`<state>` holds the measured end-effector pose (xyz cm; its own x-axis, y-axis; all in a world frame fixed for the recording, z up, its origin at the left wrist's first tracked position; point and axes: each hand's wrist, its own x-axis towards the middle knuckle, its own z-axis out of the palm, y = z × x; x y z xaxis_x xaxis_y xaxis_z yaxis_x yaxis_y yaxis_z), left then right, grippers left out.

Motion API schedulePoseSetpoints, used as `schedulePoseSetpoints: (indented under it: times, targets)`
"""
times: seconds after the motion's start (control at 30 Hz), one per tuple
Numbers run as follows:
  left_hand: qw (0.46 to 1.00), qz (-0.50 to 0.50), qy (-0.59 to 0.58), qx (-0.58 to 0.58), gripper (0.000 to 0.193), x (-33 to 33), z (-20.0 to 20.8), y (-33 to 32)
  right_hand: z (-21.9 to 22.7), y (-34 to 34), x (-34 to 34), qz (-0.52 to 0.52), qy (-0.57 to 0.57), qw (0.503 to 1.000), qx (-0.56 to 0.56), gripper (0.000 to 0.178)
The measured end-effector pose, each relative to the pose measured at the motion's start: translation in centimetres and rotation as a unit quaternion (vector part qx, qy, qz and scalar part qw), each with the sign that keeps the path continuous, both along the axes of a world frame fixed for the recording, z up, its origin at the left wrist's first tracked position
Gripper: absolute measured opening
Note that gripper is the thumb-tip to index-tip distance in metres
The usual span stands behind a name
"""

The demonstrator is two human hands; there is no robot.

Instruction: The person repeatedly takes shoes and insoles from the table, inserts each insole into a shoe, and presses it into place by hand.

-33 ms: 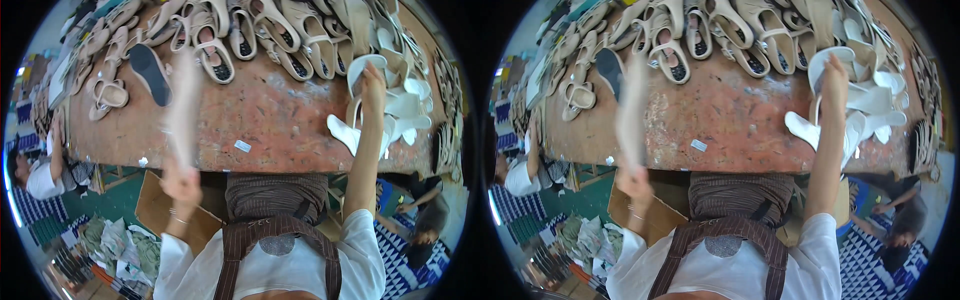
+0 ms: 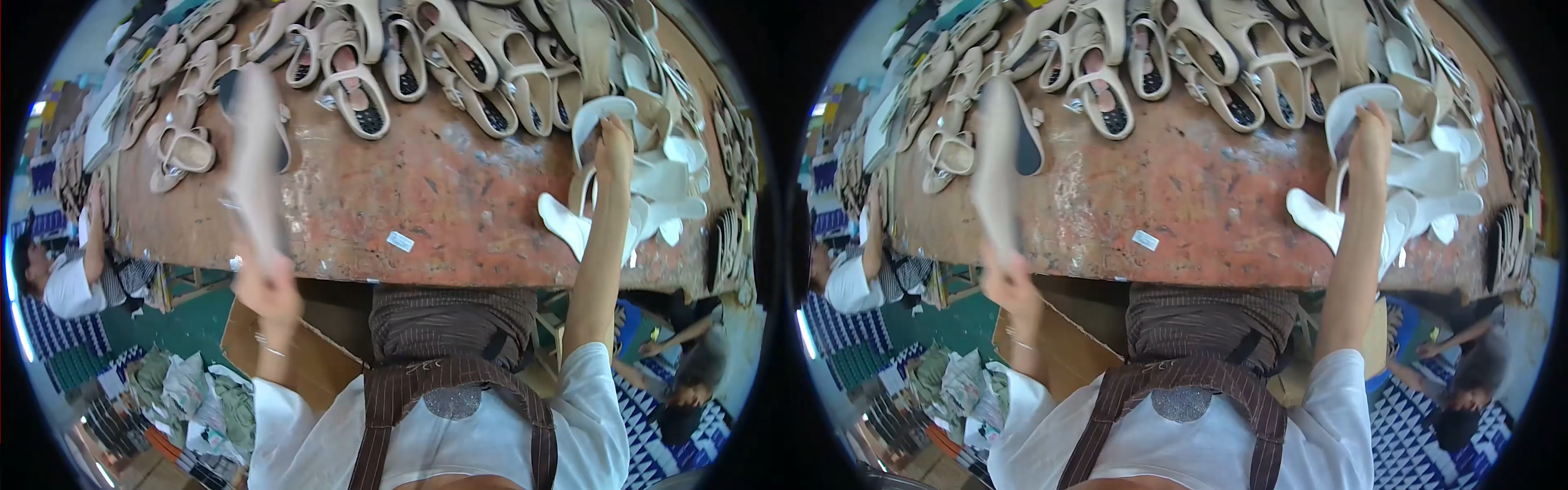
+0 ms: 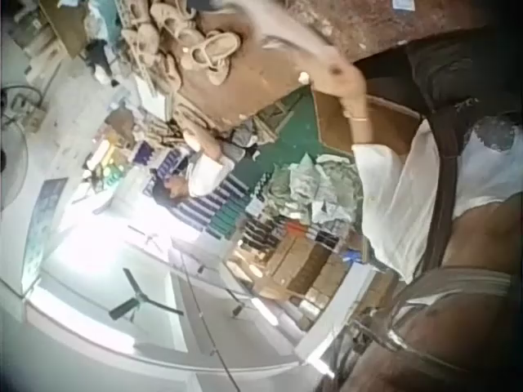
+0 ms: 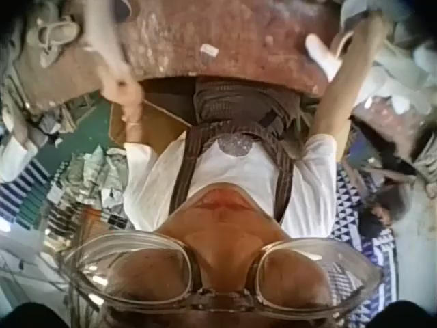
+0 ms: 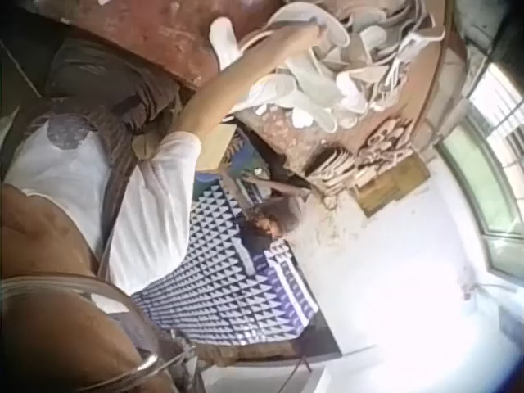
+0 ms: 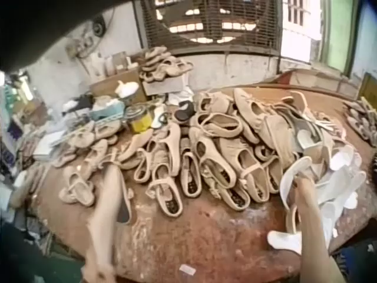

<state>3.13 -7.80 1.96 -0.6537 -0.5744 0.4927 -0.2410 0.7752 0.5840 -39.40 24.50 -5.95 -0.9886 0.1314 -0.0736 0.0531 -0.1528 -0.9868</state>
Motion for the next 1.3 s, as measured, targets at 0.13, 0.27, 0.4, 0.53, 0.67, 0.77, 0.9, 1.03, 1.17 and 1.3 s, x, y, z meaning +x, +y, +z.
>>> schedulePoseSetpoints:
  times: [0.13, 0.27, 0.4, 0.53, 0.67, 0.77, 0.9, 1.03, 1.17, 1.3]
  targets:
    - [0.923, 0.293, 0.01, -0.25, 0.061, -5.2, 2.8, -11.3, -5.1, 0.1, -6.1, -0.065, -0.106, 0.992, 0.032, 0.038]
    - [0.948, 0.217, -0.207, -0.105, 0.08, -12.2, -4.8, -10.8, -5.8, -0.3, -6.2, -0.035, -0.151, 0.988, 0.021, 0.037]
    - [0.971, 0.215, -0.103, 0.014, 0.072, -11.9, -8.3, -11.3, -2.2, 0.6, -2.4, 0.023, -0.137, 0.988, -0.07, 0.035]
    - [0.73, 0.053, 0.298, 0.612, 0.046, -4.9, -5.0, -11.0, 3.5, 0.1, 4.3, 0.172, -0.093, 0.981, 0.005, 0.032]
    - [0.512, -0.089, 0.332, 0.788, 0.055, -0.1, -3.6, -6.3, 7.0, -3.7, 10.6, 0.186, -0.127, 0.97, -0.092, 0.047]
    - [0.453, -0.121, 0.228, 0.854, 0.052, 0.5, -4.4, -2.3, 8.4, -4.2, 14.2, 0.327, -0.093, 0.91, -0.235, 0.061]
    - [0.424, -0.155, 0.086, 0.888, 0.05, -0.5, -4.4, -0.7, 9.0, -2.7, 16.2, 0.4, -0.114, 0.794, -0.444, 0.057]
    - [0.545, -0.134, 0.276, 0.78, 0.062, -1.7, -0.5, -10.3, 8.8, -0.5, 17.4, 0.278, -0.129, 0.896, -0.322, 0.061]
    - [0.724, -0.034, 0.438, 0.532, 0.075, -6.2, 0.4, -23.6, 7.0, 0.1, 18.5, 0.277, -0.148, 0.898, -0.31, 0.059]
    - [0.994, 0.088, -0.012, 0.06, 0.059, -15.4, -5.6, -28.4, 5.7, -0.9, 19.6, 0.283, -0.201, 0.881, -0.322, 0.056]
